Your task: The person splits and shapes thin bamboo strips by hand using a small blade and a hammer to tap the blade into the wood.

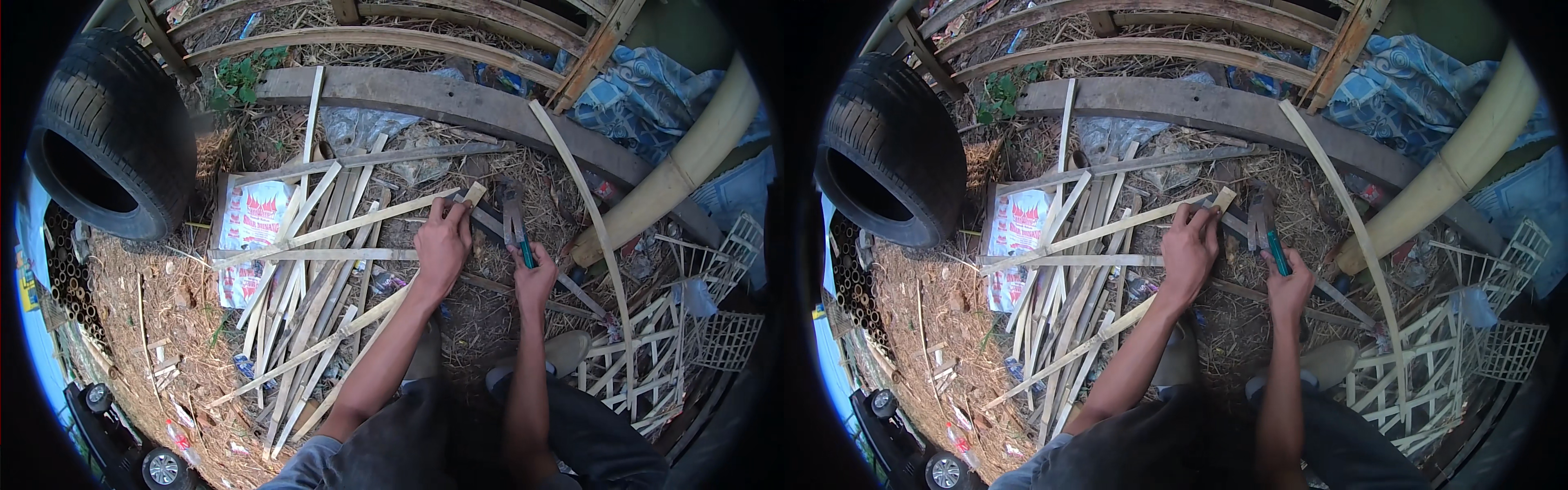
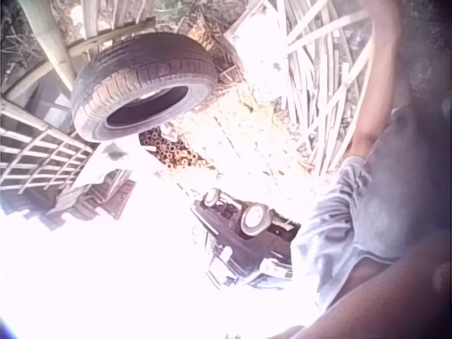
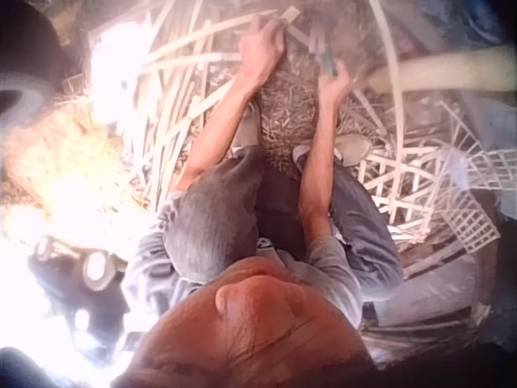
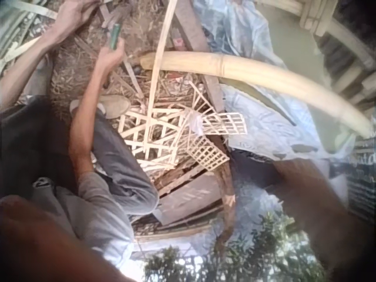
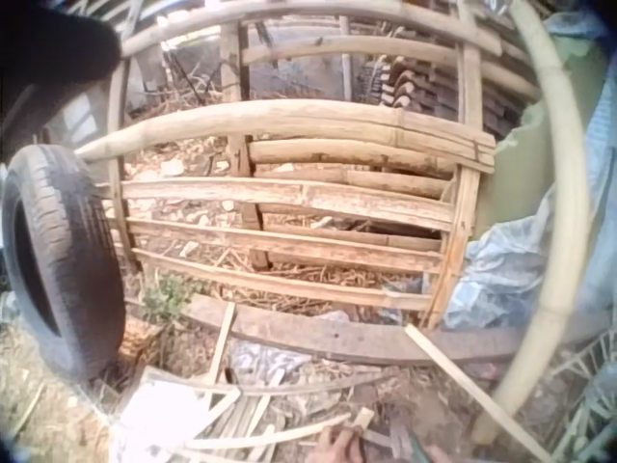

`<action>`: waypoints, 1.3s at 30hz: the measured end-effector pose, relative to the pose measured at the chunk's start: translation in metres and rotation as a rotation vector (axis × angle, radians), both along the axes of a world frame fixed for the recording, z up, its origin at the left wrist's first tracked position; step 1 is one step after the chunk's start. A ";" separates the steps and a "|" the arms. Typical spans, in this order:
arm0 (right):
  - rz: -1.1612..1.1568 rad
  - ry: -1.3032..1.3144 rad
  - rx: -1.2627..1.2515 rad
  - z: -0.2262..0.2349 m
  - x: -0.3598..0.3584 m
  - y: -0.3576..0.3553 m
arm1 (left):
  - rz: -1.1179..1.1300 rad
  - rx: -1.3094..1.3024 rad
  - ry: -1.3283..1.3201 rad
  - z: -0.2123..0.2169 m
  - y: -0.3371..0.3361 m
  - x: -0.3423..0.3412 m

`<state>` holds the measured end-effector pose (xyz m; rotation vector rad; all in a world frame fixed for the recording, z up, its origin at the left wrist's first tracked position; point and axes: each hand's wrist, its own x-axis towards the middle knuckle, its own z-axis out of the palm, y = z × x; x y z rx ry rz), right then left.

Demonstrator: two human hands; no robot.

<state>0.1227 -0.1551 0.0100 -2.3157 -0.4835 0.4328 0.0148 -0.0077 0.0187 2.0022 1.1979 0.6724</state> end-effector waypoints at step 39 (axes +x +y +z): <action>0.591 0.272 -0.019 0.076 -0.015 -0.019 | -0.131 -0.355 -0.050 0.006 0.047 -0.010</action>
